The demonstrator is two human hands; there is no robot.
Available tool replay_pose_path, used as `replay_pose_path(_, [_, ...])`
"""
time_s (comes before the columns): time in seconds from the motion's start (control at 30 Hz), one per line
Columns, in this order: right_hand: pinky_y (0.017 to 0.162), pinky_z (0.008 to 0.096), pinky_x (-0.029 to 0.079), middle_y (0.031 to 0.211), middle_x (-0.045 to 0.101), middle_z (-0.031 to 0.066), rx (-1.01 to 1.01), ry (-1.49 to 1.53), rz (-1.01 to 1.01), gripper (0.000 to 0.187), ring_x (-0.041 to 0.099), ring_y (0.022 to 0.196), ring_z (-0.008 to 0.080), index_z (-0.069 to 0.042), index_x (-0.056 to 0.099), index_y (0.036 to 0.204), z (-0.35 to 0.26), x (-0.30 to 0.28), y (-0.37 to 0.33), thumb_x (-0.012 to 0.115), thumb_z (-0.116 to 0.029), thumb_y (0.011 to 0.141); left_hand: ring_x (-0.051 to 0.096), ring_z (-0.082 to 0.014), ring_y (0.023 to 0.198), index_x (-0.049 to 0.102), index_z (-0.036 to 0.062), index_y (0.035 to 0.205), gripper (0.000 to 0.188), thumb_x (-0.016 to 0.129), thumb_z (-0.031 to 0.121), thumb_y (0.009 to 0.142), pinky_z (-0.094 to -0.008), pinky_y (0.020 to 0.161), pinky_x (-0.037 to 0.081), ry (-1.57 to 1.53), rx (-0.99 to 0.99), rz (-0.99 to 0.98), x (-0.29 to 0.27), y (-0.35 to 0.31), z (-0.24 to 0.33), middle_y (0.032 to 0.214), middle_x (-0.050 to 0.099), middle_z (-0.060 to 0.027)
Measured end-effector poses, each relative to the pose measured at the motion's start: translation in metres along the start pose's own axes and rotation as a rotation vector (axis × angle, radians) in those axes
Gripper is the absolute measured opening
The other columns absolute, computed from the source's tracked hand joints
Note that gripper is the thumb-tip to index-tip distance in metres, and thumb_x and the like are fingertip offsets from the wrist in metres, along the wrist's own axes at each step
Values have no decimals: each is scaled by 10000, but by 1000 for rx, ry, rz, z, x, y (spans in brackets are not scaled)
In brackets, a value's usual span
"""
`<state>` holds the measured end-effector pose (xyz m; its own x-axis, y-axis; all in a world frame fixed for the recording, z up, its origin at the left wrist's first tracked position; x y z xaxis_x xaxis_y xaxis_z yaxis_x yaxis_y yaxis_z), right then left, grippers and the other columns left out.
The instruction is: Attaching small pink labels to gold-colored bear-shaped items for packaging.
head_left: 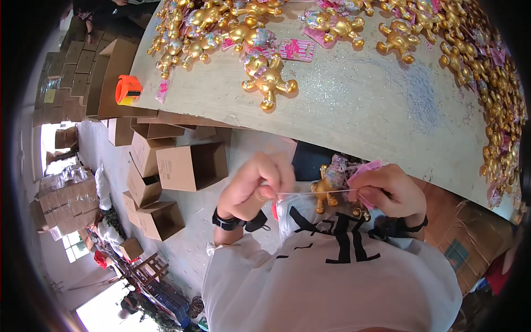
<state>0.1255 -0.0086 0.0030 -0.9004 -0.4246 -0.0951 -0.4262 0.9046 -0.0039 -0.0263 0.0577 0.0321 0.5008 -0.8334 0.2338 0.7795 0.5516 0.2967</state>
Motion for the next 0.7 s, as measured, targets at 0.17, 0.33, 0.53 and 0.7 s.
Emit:
replay_pose_path(0.17, [520, 266, 445, 761, 637, 84, -83, -27, -17, 119, 583, 545, 164, -17, 618, 911, -4, 2, 3, 507, -20, 870, 352, -115, 594, 379, 88, 847, 143, 446, 131, 966, -253, 565, 323, -264, -18, 41, 7, -2, -12, 730, 433, -40])
replay_pose_path(0.33, [524, 267, 446, 783, 634, 81, 11, -15, -27, 132, 588, 552, 164, -19, 613, 934, 4, 0, -3, 491, -21, 884, 385, -144, 540, 443, 63, 841, 96, 459, 80, 934, -259, 516, 321, 314, -28, 173, -13, -17, 9, 678, 452, -45])
replay_pose_path(0.53, [569, 289, 458, 803, 634, 89, -21, -66, -55, 114, 598, 613, 205, -18, 613, 942, 3, 5, 0, 518, -36, 881, 299, -210, 370, 470, 26, 766, 109, 481, 20, 874, -302, 370, 245, 467, 146, 110, -13, -16, 41, 526, 364, -63])
replay_pose_path(0.7, [606, 304, 463, 814, 634, 88, -95, -6, -144, 98, 599, 665, 235, -28, 618, 941, -3, 14, 4, 554, -74, 882, 327, -172, 397, 375, 55, 686, 166, 424, 54, 846, -316, 383, 229, -341, 261, -283, 21, -13, 64, 507, 359, -26])
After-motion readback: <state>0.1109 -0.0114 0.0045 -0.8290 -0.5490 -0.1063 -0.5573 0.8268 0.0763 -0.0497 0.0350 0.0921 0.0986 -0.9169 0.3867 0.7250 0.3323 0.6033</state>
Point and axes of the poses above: each hand's wrist, its own y-axis towards the middle knuckle, its own x-axis out of the palm, z = x × y, the point moved 9 cm from there along y, towards the middle knuckle
